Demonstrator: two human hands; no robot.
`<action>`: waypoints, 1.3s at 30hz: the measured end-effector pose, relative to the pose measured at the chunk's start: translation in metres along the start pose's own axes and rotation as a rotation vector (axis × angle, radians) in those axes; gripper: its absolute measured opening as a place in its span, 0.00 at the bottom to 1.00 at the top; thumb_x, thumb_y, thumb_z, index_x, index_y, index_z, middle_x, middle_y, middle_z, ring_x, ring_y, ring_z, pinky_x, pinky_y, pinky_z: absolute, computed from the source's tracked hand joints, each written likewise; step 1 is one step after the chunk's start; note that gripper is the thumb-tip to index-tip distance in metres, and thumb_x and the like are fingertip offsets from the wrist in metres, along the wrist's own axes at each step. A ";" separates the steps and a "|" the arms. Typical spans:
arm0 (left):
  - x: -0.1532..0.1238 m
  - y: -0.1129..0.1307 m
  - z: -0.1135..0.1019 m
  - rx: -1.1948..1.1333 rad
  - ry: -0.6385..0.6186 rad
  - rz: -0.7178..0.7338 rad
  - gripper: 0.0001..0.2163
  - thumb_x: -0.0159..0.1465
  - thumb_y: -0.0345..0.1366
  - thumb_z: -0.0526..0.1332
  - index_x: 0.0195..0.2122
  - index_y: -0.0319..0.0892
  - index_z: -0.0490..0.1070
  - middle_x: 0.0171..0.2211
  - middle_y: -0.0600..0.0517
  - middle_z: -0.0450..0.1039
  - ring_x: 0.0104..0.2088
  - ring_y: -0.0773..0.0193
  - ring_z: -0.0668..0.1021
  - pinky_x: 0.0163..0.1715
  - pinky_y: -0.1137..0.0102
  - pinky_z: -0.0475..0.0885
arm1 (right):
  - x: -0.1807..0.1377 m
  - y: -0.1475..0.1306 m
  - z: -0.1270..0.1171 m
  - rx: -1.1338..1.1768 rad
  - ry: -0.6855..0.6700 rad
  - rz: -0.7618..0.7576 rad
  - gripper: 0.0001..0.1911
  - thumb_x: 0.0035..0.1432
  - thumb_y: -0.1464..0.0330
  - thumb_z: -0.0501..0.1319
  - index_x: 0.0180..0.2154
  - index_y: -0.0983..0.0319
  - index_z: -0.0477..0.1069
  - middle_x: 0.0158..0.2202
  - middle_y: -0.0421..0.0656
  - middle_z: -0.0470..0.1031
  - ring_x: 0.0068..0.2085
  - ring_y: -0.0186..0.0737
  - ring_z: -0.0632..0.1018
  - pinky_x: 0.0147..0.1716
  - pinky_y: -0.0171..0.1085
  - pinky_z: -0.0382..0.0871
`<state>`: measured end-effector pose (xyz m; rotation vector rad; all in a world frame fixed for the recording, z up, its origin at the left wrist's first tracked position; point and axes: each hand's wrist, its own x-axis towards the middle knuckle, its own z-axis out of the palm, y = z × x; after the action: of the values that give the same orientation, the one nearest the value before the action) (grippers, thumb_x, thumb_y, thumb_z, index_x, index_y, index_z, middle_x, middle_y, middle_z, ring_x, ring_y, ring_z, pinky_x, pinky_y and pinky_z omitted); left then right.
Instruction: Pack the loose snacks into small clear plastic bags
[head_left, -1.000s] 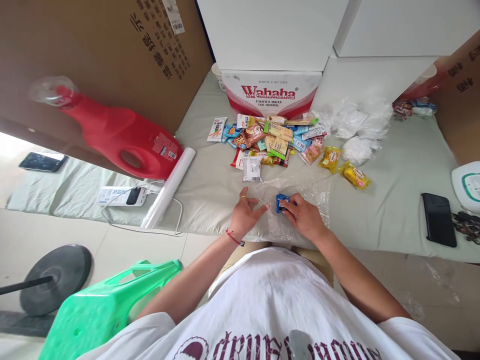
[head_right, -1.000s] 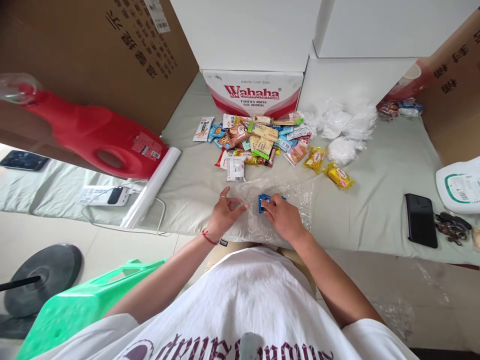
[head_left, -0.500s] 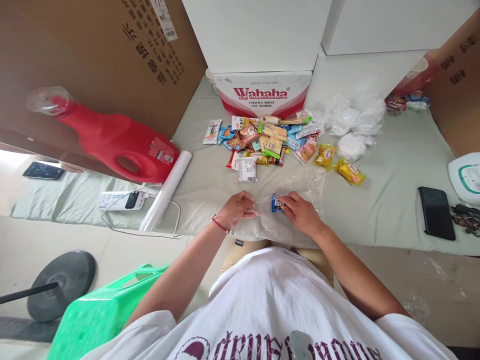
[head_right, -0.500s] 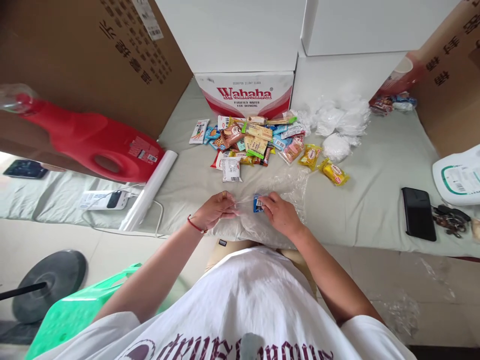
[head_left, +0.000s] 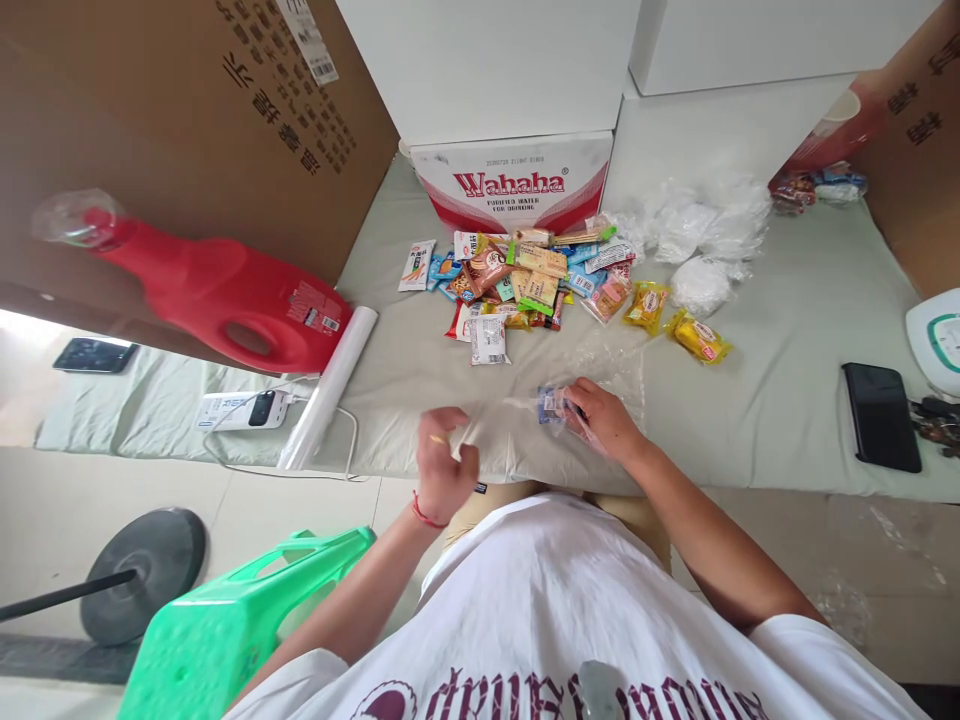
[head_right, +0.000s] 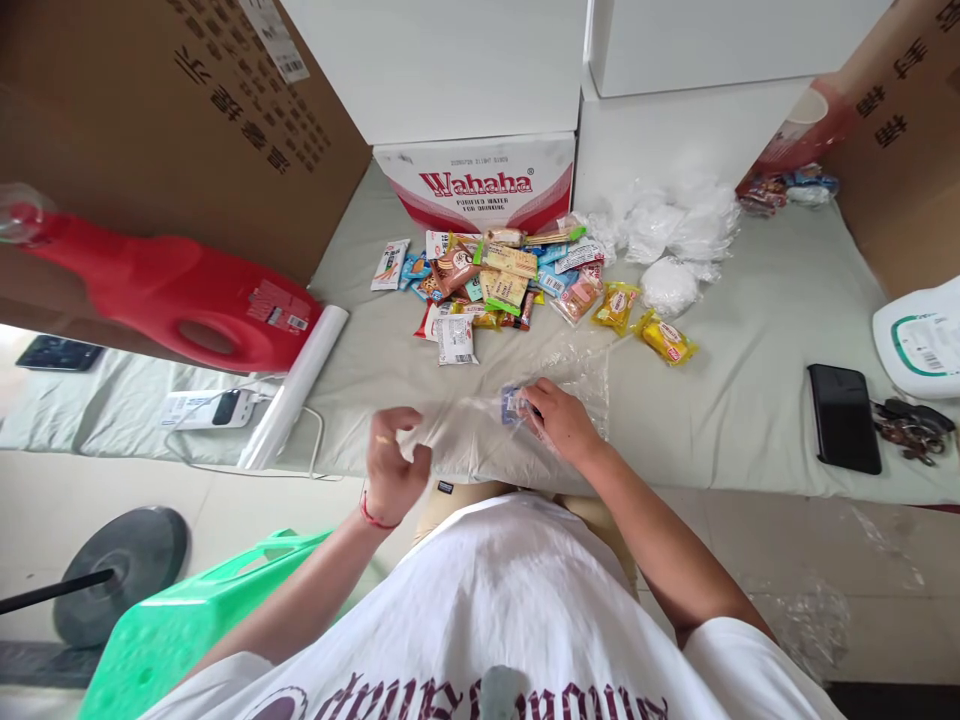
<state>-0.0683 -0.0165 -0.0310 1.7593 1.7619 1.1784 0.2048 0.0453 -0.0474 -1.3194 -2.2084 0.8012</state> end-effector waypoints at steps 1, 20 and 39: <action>-0.009 0.002 0.003 0.075 -0.109 0.205 0.11 0.57 0.30 0.62 0.41 0.47 0.71 0.42 0.48 0.77 0.46 0.56 0.79 0.49 0.59 0.73 | 0.000 0.000 0.000 -0.005 -0.002 -0.004 0.11 0.71 0.65 0.55 0.47 0.59 0.75 0.40 0.44 0.73 0.36 0.38 0.74 0.37 0.34 0.65; 0.069 -0.015 0.061 0.170 -0.182 -0.108 0.16 0.66 0.40 0.58 0.21 0.45 0.64 0.25 0.51 0.73 0.37 0.56 0.78 0.46 0.61 0.70 | 0.010 0.001 -0.016 0.089 -0.120 -0.043 0.15 0.67 0.71 0.60 0.54 0.60 0.77 0.41 0.46 0.75 0.36 0.39 0.75 0.40 0.37 0.69; -0.018 0.016 0.050 0.279 -0.308 0.797 0.18 0.68 0.27 0.55 0.55 0.45 0.75 0.53 0.46 0.81 0.56 0.58 0.79 0.53 0.60 0.68 | 0.037 0.019 -0.029 0.268 -0.267 -0.008 0.15 0.60 0.69 0.64 0.47 0.60 0.82 0.34 0.41 0.78 0.33 0.36 0.75 0.37 0.35 0.68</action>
<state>-0.0174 -0.0213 -0.0522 2.7750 1.0918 0.8506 0.2190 0.0928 -0.0364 -1.1263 -2.2013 1.2845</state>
